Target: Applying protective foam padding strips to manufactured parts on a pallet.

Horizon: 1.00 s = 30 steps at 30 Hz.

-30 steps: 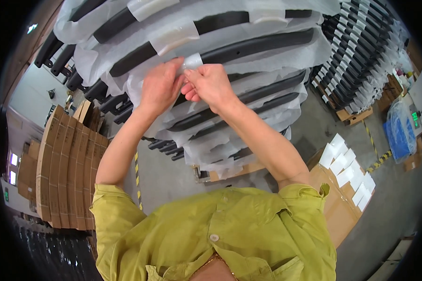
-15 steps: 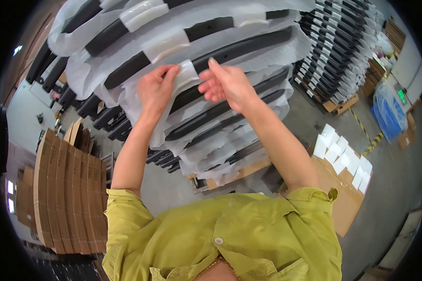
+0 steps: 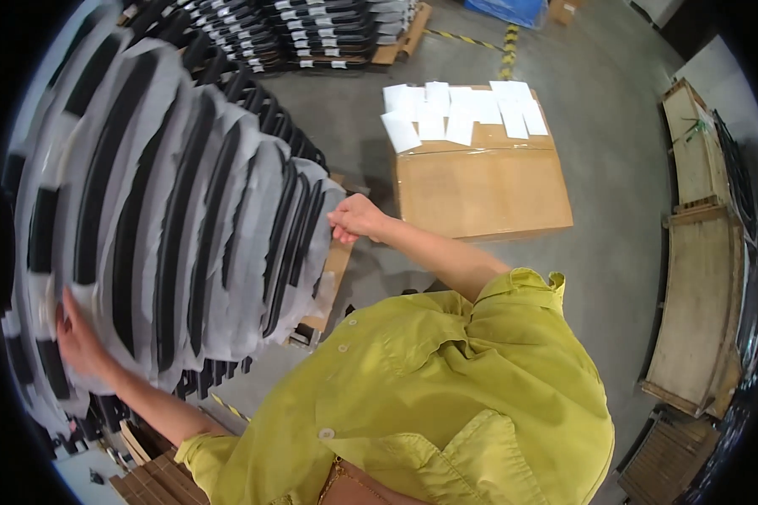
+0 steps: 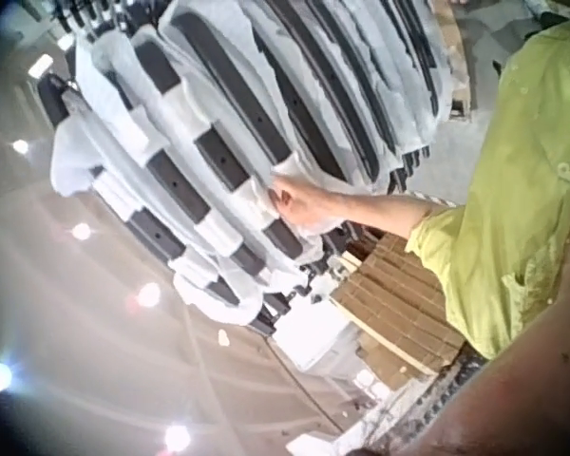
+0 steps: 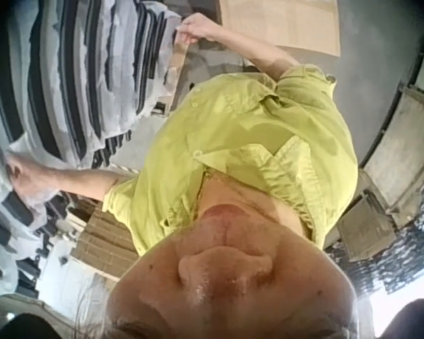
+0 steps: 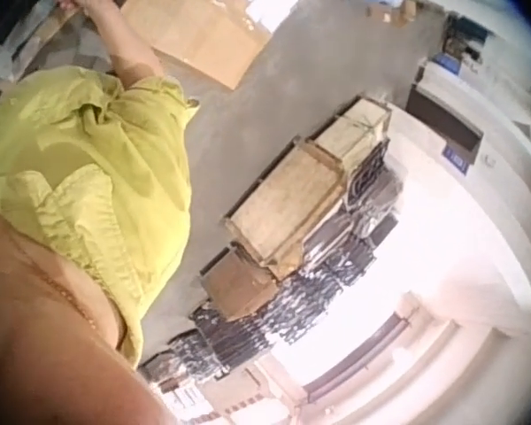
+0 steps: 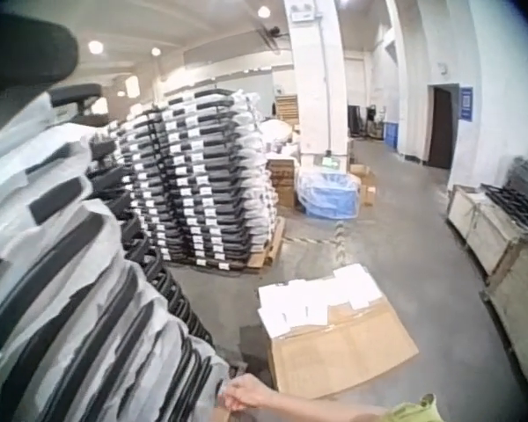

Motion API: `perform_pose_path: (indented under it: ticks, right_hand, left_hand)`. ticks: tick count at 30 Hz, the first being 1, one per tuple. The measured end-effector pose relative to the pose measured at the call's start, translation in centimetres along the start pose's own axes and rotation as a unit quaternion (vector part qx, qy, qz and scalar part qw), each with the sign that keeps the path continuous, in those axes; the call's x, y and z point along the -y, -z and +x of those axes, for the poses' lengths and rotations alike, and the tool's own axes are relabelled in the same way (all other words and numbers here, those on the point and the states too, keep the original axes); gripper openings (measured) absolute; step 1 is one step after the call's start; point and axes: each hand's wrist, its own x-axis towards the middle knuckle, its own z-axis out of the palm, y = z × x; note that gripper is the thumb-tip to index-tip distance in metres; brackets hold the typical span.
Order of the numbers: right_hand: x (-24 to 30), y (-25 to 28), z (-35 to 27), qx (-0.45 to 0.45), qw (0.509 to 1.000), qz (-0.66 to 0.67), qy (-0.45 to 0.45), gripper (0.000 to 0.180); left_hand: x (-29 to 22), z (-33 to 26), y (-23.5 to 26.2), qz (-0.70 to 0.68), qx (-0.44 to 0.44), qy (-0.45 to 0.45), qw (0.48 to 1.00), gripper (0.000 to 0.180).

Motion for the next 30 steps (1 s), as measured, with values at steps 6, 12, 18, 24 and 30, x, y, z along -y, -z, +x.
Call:
perform_pose_path:
  ticks: [6,12,18,24,30]
  right_hand:
    - [-9.0,16.9,5.9,-0.306,0.951,-0.051,-0.002,0.023]
    - [-10.2,33.8,9.4,-0.578,0.768,-0.27,-0.057,0.051]
    - [-9.0,37.3,12.2,-0.549,0.757,-0.279,-0.217,0.055]
    - [-11.9,39.9,11.2,-0.561,0.783,-0.191,-0.187,0.048]
    - [-9.0,32.4,4.6,-0.407,0.872,0.271,-0.015,0.016]
  left_hand:
    - [4.3,1.5,-0.3,-0.081,-0.014,-0.125,0.989,0.033]
    - [7.1,3.0,1.0,-0.051,0.083,-0.206,0.974,0.034]
    - [6.4,3.6,2.5,0.105,-0.008,-0.066,0.992,0.034]
    - [-5.3,-5.4,-2.0,0.254,-0.168,-0.355,0.884,0.033]
    - [-19.4,-24.8,-12.6,-0.194,0.339,-0.128,0.912,0.039]
